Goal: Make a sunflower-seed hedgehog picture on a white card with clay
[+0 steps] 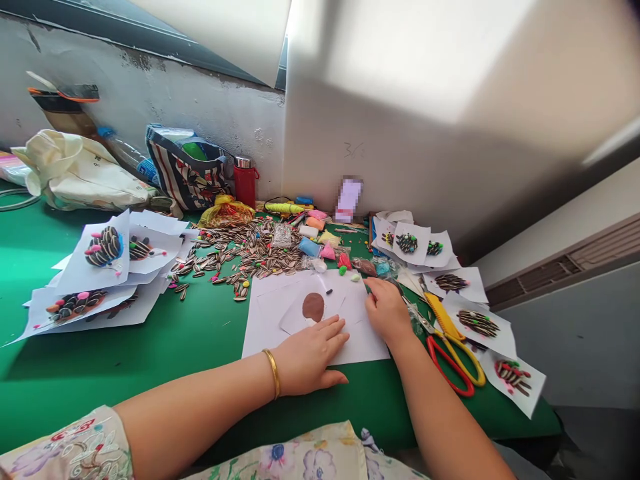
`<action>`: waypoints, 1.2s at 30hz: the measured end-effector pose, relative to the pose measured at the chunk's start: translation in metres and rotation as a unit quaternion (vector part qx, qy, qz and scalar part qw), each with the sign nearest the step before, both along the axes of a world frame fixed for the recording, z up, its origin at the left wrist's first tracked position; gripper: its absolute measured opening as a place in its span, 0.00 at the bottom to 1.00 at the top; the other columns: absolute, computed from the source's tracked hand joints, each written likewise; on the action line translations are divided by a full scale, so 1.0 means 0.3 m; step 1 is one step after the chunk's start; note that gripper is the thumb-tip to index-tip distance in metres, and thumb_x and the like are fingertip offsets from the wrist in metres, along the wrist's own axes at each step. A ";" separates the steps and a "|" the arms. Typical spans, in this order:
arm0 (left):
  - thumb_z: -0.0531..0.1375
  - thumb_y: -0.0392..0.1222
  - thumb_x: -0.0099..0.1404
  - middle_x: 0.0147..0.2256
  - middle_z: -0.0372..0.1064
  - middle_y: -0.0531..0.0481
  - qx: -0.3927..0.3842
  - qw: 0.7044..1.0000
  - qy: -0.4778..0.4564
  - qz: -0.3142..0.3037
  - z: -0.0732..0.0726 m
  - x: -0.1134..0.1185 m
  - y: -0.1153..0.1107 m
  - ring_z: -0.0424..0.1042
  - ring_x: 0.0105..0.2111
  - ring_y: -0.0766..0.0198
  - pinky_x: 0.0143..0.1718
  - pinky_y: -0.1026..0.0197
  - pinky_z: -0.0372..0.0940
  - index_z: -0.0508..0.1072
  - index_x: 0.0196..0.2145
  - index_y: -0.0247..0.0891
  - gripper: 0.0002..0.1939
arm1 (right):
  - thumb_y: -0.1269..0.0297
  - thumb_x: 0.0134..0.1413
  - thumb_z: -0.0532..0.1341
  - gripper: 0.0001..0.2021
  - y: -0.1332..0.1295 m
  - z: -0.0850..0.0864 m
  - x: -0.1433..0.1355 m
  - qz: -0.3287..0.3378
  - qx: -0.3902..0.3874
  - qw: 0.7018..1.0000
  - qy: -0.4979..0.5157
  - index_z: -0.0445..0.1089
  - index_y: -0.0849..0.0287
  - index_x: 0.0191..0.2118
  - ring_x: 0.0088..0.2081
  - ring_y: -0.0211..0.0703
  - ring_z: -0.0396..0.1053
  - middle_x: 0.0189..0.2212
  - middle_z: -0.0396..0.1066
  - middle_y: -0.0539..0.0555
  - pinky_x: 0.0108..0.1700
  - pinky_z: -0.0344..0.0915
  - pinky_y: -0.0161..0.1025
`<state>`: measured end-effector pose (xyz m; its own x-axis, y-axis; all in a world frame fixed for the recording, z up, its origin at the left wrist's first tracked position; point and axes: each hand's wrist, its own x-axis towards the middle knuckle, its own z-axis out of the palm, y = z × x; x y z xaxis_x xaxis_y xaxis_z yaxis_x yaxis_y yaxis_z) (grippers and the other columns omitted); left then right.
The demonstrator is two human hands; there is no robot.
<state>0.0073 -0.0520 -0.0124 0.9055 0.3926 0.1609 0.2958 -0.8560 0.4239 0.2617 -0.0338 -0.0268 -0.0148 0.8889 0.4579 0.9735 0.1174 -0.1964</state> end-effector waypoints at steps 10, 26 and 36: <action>0.61 0.56 0.65 0.61 0.63 0.33 0.034 0.999 -0.016 -0.022 0.001 0.002 0.004 0.59 0.63 0.45 0.63 0.44 0.55 0.68 0.58 0.32 0.31 | 0.67 0.59 0.56 0.10 -0.017 0.055 0.015 -0.151 -0.170 0.962 -0.153 0.75 0.59 0.40 0.40 0.54 0.70 0.37 0.75 0.62 0.37 0.61 0.43; 0.61 0.57 0.64 0.57 0.66 0.33 0.086 0.996 0.000 -0.012 -0.017 0.002 0.018 0.63 0.59 0.44 0.63 0.41 0.52 0.70 0.53 0.31 0.29 | 0.65 0.64 0.54 0.10 -0.016 0.155 -0.112 -0.023 -0.161 0.986 -0.025 0.72 0.55 0.37 0.33 0.41 0.68 0.31 0.75 0.51 0.32 0.52 0.36; 0.62 0.57 0.63 0.58 0.66 0.32 0.079 0.997 0.009 -0.012 -0.015 -0.001 0.021 0.63 0.60 0.44 0.64 0.41 0.50 0.71 0.54 0.30 0.29 | 0.69 0.61 0.55 0.11 -0.001 0.068 -0.207 0.010 -0.138 0.990 -0.014 0.75 0.57 0.41 0.40 0.44 0.72 0.37 0.78 0.54 0.39 0.59 0.37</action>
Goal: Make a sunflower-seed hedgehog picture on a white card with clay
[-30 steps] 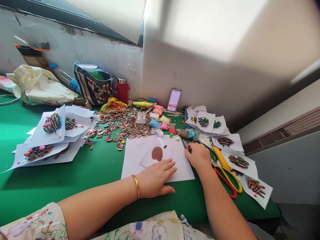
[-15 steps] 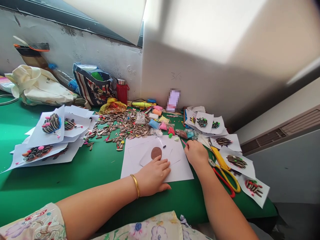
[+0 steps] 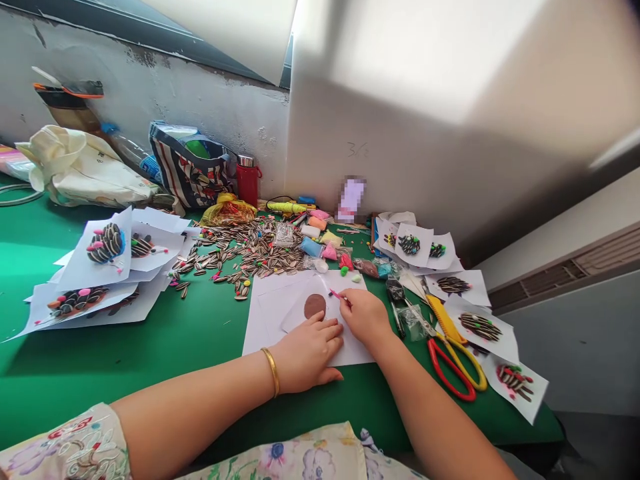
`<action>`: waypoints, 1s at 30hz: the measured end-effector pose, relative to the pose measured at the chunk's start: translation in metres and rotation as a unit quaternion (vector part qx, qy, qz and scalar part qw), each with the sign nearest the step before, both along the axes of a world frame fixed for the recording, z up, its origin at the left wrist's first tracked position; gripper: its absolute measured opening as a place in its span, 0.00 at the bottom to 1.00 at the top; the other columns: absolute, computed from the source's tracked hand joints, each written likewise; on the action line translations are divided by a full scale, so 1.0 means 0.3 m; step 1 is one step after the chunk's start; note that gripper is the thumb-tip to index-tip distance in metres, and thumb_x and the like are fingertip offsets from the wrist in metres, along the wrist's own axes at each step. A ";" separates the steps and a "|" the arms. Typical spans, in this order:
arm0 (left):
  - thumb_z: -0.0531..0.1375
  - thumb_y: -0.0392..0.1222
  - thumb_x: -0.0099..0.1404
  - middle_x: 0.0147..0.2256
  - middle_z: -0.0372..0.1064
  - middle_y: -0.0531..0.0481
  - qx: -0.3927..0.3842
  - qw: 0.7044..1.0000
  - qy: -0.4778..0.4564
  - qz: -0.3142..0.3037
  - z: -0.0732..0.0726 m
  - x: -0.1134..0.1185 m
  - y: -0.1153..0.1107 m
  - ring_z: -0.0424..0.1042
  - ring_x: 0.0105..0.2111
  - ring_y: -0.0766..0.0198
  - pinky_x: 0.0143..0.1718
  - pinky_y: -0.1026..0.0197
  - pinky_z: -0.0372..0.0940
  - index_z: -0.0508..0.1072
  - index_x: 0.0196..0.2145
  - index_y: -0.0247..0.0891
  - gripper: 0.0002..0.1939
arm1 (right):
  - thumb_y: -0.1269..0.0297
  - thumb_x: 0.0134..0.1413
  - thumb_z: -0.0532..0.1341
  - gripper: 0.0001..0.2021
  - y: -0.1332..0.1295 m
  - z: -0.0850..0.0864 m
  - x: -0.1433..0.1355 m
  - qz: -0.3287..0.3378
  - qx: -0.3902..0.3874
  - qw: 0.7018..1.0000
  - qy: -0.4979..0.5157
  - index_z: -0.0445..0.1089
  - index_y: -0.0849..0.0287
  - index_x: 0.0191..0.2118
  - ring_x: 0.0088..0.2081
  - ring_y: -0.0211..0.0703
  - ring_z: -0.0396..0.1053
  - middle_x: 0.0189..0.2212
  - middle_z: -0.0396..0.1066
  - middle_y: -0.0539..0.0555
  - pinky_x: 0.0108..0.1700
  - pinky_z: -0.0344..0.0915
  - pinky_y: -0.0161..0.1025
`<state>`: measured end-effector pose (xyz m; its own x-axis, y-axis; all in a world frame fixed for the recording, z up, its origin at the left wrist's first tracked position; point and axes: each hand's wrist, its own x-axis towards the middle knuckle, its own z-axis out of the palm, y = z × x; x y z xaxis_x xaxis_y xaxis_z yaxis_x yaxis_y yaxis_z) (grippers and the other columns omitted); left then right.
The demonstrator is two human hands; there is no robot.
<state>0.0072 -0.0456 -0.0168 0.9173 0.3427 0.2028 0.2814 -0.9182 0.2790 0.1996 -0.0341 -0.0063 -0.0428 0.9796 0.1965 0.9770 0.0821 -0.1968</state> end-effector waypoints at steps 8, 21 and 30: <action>0.61 0.57 0.64 0.58 0.66 0.32 -0.004 1.000 0.004 0.001 0.001 0.001 0.001 0.63 0.60 0.44 0.64 0.41 0.51 0.71 0.54 0.30 0.30 | 0.69 0.61 0.57 0.10 -0.010 -0.013 0.002 -0.003 0.000 1.000 -0.009 0.76 0.57 0.41 0.41 0.45 0.72 0.38 0.78 0.54 0.40 0.60 0.37; 0.62 0.56 0.63 0.58 0.66 0.32 -0.010 1.000 0.005 0.002 0.010 0.004 0.000 0.63 0.60 0.43 0.65 0.41 0.50 0.71 0.54 0.30 0.29 | 0.69 0.62 0.55 0.09 0.008 -0.012 -0.013 -0.002 -0.014 0.996 -0.089 0.74 0.59 0.36 0.38 0.45 0.71 0.33 0.76 0.54 0.37 0.55 0.39; 0.62 0.56 0.63 0.58 0.65 0.31 -0.014 1.000 0.014 0.005 0.017 0.004 -0.004 0.63 0.60 0.43 0.65 0.41 0.51 0.71 0.55 0.30 0.30 | 0.68 0.62 0.54 0.10 0.007 -0.011 -0.012 0.011 -0.016 0.992 -0.124 0.72 0.59 0.33 0.36 0.43 0.70 0.31 0.75 0.54 0.35 0.52 0.38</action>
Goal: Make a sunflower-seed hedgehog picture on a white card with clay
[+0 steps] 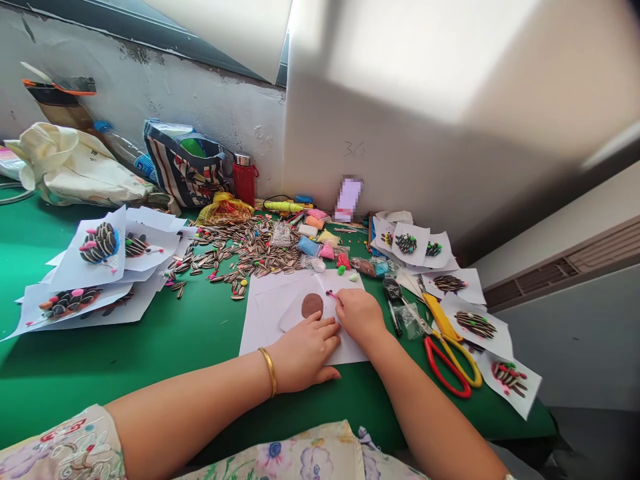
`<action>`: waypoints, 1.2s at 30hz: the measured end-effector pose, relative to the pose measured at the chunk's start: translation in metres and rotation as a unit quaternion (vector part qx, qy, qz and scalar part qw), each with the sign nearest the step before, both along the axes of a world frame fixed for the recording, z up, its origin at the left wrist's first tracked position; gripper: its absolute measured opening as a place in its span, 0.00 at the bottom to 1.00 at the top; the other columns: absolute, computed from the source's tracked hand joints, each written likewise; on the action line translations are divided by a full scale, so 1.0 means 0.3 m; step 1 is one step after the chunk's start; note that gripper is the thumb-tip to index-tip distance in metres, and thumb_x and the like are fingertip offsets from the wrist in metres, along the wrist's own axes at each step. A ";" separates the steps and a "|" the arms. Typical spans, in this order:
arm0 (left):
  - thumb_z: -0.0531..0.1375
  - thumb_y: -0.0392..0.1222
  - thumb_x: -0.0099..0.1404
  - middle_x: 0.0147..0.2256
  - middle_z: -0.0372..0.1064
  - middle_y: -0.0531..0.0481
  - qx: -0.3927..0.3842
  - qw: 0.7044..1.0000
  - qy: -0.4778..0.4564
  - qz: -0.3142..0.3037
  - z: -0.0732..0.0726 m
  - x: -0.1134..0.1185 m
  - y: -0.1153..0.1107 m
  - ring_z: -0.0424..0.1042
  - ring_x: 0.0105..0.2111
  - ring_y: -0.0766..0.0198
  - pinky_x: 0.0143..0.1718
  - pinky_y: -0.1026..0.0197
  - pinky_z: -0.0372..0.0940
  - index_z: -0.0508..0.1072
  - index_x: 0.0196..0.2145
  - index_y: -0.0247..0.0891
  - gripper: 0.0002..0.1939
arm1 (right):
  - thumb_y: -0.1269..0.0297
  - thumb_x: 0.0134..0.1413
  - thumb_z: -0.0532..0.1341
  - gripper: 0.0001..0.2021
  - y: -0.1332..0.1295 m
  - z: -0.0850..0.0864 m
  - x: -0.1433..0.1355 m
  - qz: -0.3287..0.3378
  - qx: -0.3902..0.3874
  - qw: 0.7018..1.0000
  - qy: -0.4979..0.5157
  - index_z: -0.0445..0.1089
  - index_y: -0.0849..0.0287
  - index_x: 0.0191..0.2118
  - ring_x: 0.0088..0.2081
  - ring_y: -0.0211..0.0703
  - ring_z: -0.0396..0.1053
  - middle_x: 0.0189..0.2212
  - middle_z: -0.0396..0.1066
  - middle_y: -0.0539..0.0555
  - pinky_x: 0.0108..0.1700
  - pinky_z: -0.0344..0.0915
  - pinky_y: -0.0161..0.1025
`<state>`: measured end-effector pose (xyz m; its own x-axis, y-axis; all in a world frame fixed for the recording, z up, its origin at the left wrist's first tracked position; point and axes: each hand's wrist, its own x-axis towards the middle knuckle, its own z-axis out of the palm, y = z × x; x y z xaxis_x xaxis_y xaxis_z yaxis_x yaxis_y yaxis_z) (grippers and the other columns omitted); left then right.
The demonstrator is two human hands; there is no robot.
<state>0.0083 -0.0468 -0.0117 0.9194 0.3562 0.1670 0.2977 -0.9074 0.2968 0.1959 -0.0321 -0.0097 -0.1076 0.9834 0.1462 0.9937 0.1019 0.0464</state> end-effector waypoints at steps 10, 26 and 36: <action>0.62 0.56 0.63 0.59 0.65 0.31 0.003 1.000 -0.017 -0.002 -0.022 -0.004 0.000 0.62 0.61 0.43 0.64 0.40 0.52 0.70 0.55 0.30 0.30 | 0.69 0.58 0.56 0.10 -0.033 0.048 0.088 -0.043 -0.022 0.995 0.091 0.76 0.55 0.38 0.37 0.43 0.71 0.35 0.77 0.52 0.35 0.56 0.37; 0.62 0.55 0.64 0.58 0.66 0.35 -0.008 1.000 -0.025 -0.003 0.003 -0.004 0.010 0.66 0.58 0.45 0.61 0.43 0.57 0.71 0.53 0.33 0.27 | 0.69 0.63 0.57 0.19 0.018 -0.037 0.060 0.045 0.060 0.994 0.084 0.69 0.51 0.57 0.49 0.48 0.64 0.46 0.72 0.56 0.48 0.57 0.42; 0.53 0.41 0.71 0.54 0.71 0.41 0.026 0.992 -0.100 0.072 0.036 -0.055 0.167 0.68 0.56 0.53 0.59 0.48 0.61 0.74 0.49 0.39 0.14 | 0.66 0.63 0.59 0.07 0.038 -0.042 0.059 0.042 0.072 0.990 0.110 0.75 0.54 0.40 0.46 0.46 0.65 0.40 0.74 0.54 0.45 0.55 0.40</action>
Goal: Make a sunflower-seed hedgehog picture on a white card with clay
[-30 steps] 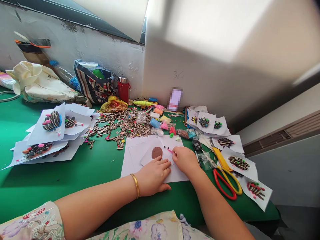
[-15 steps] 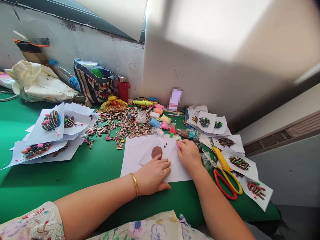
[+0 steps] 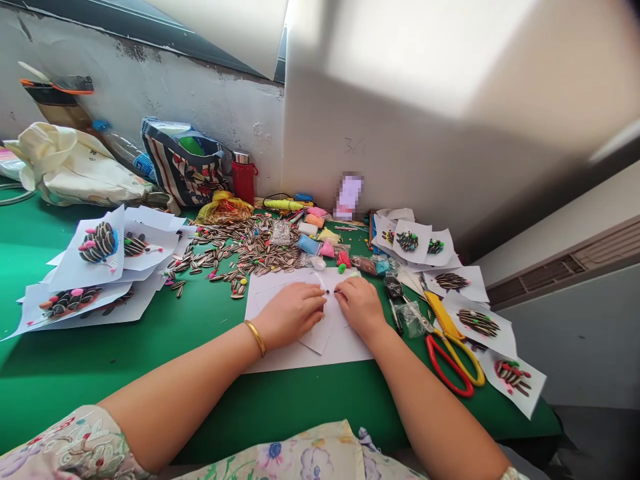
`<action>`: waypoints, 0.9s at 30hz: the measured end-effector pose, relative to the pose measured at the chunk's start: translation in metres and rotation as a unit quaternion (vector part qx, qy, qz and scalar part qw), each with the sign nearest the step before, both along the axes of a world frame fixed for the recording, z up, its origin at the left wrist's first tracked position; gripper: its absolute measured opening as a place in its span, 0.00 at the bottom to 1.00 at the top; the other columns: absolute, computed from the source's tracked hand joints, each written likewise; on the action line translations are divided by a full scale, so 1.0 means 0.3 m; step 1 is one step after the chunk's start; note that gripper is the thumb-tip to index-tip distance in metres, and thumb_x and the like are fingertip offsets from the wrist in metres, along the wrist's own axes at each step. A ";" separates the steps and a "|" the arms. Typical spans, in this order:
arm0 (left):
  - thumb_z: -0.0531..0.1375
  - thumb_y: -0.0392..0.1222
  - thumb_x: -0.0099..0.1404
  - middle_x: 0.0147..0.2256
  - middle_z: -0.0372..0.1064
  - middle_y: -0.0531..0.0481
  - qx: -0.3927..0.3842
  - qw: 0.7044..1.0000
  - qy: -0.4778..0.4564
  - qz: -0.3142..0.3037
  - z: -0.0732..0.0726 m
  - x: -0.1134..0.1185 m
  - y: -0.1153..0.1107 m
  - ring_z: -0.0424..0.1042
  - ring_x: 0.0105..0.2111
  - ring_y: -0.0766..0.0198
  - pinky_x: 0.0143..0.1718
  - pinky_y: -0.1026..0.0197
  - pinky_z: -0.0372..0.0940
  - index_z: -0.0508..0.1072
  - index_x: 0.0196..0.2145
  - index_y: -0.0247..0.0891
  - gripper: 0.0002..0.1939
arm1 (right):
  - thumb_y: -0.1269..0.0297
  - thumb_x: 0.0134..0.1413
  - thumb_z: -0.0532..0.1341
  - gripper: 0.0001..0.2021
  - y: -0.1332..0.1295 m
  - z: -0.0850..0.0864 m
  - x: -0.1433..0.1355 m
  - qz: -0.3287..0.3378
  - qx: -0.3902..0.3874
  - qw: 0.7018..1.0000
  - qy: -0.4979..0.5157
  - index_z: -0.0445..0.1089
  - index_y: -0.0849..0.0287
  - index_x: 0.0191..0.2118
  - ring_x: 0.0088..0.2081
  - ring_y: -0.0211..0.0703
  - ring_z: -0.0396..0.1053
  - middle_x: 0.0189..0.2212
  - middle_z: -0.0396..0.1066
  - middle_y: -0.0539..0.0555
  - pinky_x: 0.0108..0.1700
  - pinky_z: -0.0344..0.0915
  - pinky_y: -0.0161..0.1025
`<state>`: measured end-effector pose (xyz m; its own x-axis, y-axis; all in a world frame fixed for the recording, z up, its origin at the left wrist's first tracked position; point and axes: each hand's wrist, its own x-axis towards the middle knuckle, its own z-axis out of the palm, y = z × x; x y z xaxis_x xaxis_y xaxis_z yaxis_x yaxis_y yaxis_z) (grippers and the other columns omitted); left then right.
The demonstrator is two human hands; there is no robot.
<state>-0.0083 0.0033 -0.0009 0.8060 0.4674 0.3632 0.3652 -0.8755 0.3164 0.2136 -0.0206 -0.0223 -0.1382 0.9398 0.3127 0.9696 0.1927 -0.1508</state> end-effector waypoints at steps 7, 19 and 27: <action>0.48 0.31 0.70 0.58 0.68 0.46 -0.020 0.997 0.061 0.046 -0.050 -0.051 0.104 0.62 0.62 0.56 0.66 0.40 0.46 0.68 0.57 0.42 0.22 | 0.70 0.60 0.58 0.07 0.002 0.008 0.004 0.002 -0.031 0.999 0.029 0.74 0.57 0.40 0.41 0.45 0.67 0.36 0.75 0.53 0.43 0.56 0.40; 0.52 0.30 0.67 0.45 0.75 0.46 0.002 0.995 0.048 0.086 -0.041 -0.039 0.085 0.72 0.47 0.55 0.60 0.44 0.56 0.74 0.49 0.42 0.18 | 0.70 0.62 0.57 0.09 -0.041 -0.008 -0.008 0.070 -0.021 0.990 0.125 0.74 0.56 0.42 0.42 0.43 0.71 0.38 0.77 0.52 0.50 0.64 0.40; 0.51 0.33 0.69 0.41 0.75 0.43 -0.011 0.995 0.013 0.101 -0.048 -0.038 0.094 0.72 0.42 0.55 0.45 0.53 0.67 0.75 0.49 0.37 0.17 | 0.73 0.59 0.57 0.10 -0.022 -0.019 -0.003 0.060 -0.021 0.988 0.143 0.74 0.56 0.41 0.43 0.45 0.72 0.39 0.77 0.53 0.50 0.65 0.41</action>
